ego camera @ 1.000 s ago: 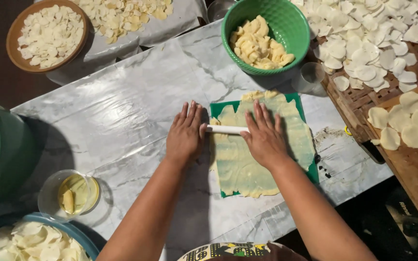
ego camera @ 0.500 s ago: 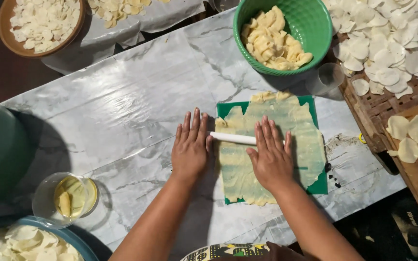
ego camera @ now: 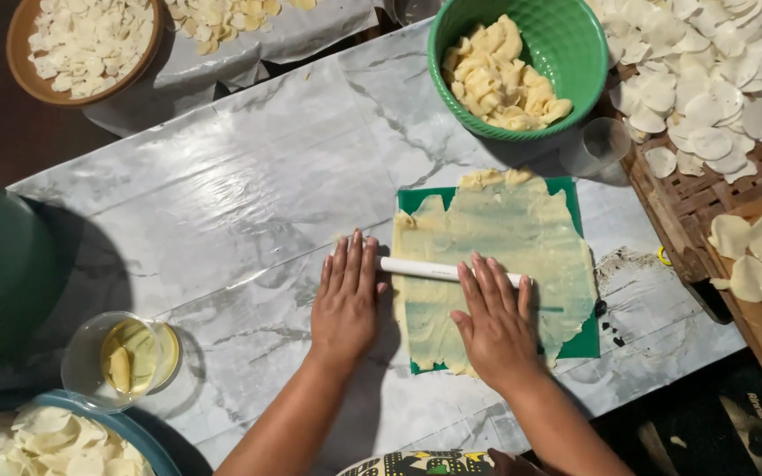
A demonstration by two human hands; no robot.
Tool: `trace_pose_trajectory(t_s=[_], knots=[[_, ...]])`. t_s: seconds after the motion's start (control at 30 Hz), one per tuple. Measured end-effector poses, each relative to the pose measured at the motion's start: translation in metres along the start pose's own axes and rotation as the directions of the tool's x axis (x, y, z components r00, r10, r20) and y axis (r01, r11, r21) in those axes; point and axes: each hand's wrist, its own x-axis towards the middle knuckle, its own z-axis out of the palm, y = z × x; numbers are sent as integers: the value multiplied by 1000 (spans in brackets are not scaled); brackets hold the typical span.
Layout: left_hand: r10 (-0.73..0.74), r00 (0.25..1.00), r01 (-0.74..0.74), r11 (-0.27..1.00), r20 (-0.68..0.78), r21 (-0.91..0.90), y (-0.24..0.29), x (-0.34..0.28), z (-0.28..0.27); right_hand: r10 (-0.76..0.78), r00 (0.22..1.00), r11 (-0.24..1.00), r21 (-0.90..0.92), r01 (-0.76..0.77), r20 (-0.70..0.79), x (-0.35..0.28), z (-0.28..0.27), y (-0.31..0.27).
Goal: Rolling out small portions of dough into thin sheets using a rolling pin on a silicone mat
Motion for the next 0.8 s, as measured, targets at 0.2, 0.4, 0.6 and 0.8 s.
trace_pose_trajectory(t_s=[0.2,0.4,0.6,0.8], knots=[[0,997,-2,999,-79,-34,-7,37,13,-40,995,998,-46,36,-88,41,7,10],[-74,995,71,997,-71,-38,-13,117,15,63,998,998,-30,-63,3,113,7,24],[-110,992,101,985,-61,-140,-9,115,-4,8,983,1000,29,-2,-184,100,4,11],[-164,987,163,984,3,-67,-12,122,10,48,998,998,31,-47,-35,113,11,6]])
